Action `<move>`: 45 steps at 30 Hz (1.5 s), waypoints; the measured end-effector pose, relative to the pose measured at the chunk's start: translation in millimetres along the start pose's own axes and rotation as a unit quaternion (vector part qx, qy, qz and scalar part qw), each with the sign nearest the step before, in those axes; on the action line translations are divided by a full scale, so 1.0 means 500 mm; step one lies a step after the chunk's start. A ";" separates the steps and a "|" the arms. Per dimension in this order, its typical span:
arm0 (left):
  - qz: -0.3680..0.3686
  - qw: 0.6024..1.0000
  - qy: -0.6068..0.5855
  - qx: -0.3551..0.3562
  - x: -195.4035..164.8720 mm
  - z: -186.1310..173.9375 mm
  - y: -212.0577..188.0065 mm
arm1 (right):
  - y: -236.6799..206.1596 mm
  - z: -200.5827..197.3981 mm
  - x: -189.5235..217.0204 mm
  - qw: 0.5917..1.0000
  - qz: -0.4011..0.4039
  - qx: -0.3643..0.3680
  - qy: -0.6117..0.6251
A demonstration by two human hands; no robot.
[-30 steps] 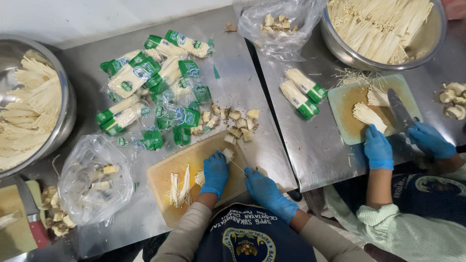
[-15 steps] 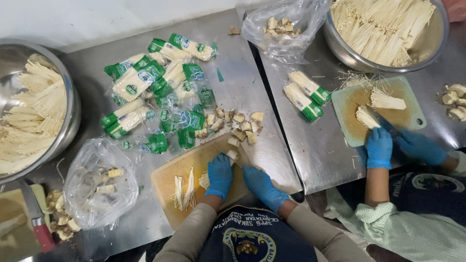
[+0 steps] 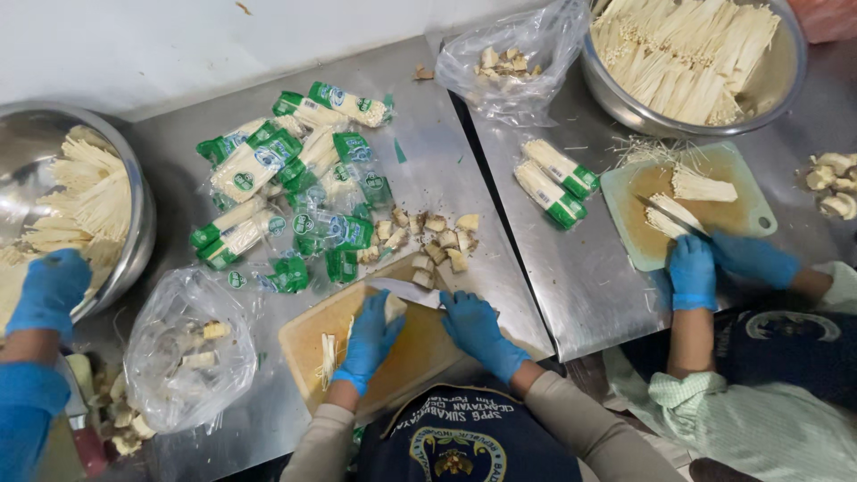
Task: The person trims the root end off packaged enoki mushrooms with a knife on a cutting board, separates the trimmed mushroom portions, discards the cut root ends into a plastic waste bag, and places the trimmed mushrooms into a large metal bowl, repeating the cycle for successive packages.
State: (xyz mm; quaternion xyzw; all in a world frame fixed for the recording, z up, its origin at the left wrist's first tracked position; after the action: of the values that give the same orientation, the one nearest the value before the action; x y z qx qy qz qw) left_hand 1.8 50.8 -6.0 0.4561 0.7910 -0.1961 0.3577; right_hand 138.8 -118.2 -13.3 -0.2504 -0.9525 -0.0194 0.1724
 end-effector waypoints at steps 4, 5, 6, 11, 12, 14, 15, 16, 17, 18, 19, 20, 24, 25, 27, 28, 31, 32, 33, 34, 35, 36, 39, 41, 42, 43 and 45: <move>0.007 0.995 -0.086 -0.054 -0.035 -0.042 0.011 | -0.015 -0.045 0.007 0.996 -0.033 -0.067 0.048; 0.019 0.994 -0.097 -0.046 -0.053 -0.038 0.030 | -0.026 -0.053 0.001 0.994 -0.036 -0.078 0.069; 0.030 0.993 -0.108 -0.038 -0.075 -0.030 0.053 | -0.037 -0.060 -0.008 0.991 -0.040 -0.088 0.090; 0.108 0.984 -0.138 0.027 -0.218 0.062 0.213 | -0.098 -0.075 -0.091 0.975 -0.020 -0.151 0.164; 0.137 0.982 -0.124 0.028 -0.253 0.090 0.251 | -0.110 -0.078 -0.110 0.973 -0.020 -0.165 0.162; 0.147 0.984 -0.086 0.056 -0.315 0.160 0.328 | -0.133 -0.073 -0.151 0.975 0.005 -0.152 0.162; 0.129 0.986 -0.061 0.081 -0.342 0.202 0.370 | -0.143 -0.071 -0.170 0.976 0.018 -0.146 0.161; 0.111 0.988 -0.036 0.104 -0.367 0.243 0.408 | -0.154 -0.073 -0.184 0.973 0.015 -0.167 0.155; 0.119 0.988 -0.015 0.101 -0.395 0.279 0.444 | -0.166 -0.073 -0.194 0.970 0.011 -0.189 0.149; 0.127 0.987 0.006 0.096 -0.423 0.314 0.479 | -0.177 -0.073 -0.204 0.967 0.007 -0.212 0.143; 0.135 0.986 0.027 0.092 -0.448 0.346 0.509 | -0.187 -0.066 -0.213 0.966 0.004 -0.205 0.160; 0.132 0.985 0.059 0.094 -0.469 0.378 0.537 | -0.197 -0.060 -0.222 0.964 0.001 -0.198 0.176; 0.084 0.959 0.241 0.121 -0.522 0.472 0.602 | -0.231 -0.047 -0.258 0.956 -0.044 -0.227 0.183; 0.060 0.943 0.299 0.132 -0.523 0.485 0.608 | -0.235 -0.044 -0.270 0.956 -0.042 -0.212 0.198; 0.082 0.942 0.312 0.090 -0.532 0.496 0.608 | -0.244 -0.041 -0.287 0.956 -0.044 -0.176 0.232; 0.089 0.941 0.320 0.070 -0.535 0.491 0.601 | -0.251 -0.043 -0.296 0.956 -0.037 -0.186 0.225; 0.099 0.955 0.280 0.019 -0.538 0.453 0.560 | -0.263 -0.052 -0.310 0.954 -0.023 -0.197 0.224; 0.123 0.962 0.245 -0.021 -0.537 0.425 0.538 | -0.263 -0.056 -0.312 0.954 -0.018 -0.192 0.229; 0.147 0.964 0.210 -0.064 -0.534 0.394 0.510 | -0.262 -0.061 -0.315 0.954 -0.012 -0.186 0.234; 0.173 0.963 0.177 -0.107 -0.527 0.359 0.480 | -0.256 -0.064 -0.318 0.958 -0.001 -0.168 0.234; 0.166 0.968 0.154 -0.106 -0.505 0.325 0.452 | -0.249 -0.068 -0.320 0.960 0.013 -0.152 0.235; 0.160 0.973 0.131 -0.104 -0.473 0.283 0.420 | -0.241 -0.072 -0.323 0.962 0.027 -0.136 0.236; 0.120 0.977 0.063 -0.166 -0.351 0.129 0.319 | -0.202 -0.102 -0.313 0.965 -0.018 -0.134 0.226; 0.038 0.963 0.118 -0.240 -0.247 0.014 0.248 | -0.171 -0.121 -0.300 0.963 -0.038 -0.122 0.238; 0.003 0.948 0.130 -0.290 -0.196 -0.044 0.200 | -0.152 -0.129 -0.289 0.961 -0.050 -0.118 0.245; -0.016 0.919 0.178 -0.353 -0.150 -0.101 0.163 | -0.133 -0.136 -0.278 0.961 -0.053 -0.113 0.247; -0.065 0.880 0.162 -0.441 -0.055 -0.200 0.098 | -0.099 -0.146 -0.253 0.961 -0.056 -0.106 0.250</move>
State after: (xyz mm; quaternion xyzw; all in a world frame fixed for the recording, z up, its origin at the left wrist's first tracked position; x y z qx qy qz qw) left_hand 14.1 123.3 82.2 0.2241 0.8703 0.2268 0.3754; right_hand 241.4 -229.9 15.1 -0.2011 -0.8838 -0.1915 0.3766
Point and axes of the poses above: each hand's wrist, its own y-axis towards the middle knuckle, its own z-axis out of the palm, x = y × z, the point moved 5 cm from there along y, towards the middle knuckle, and after that the axes turned 1 degree about -z, right-handed, at the moved point
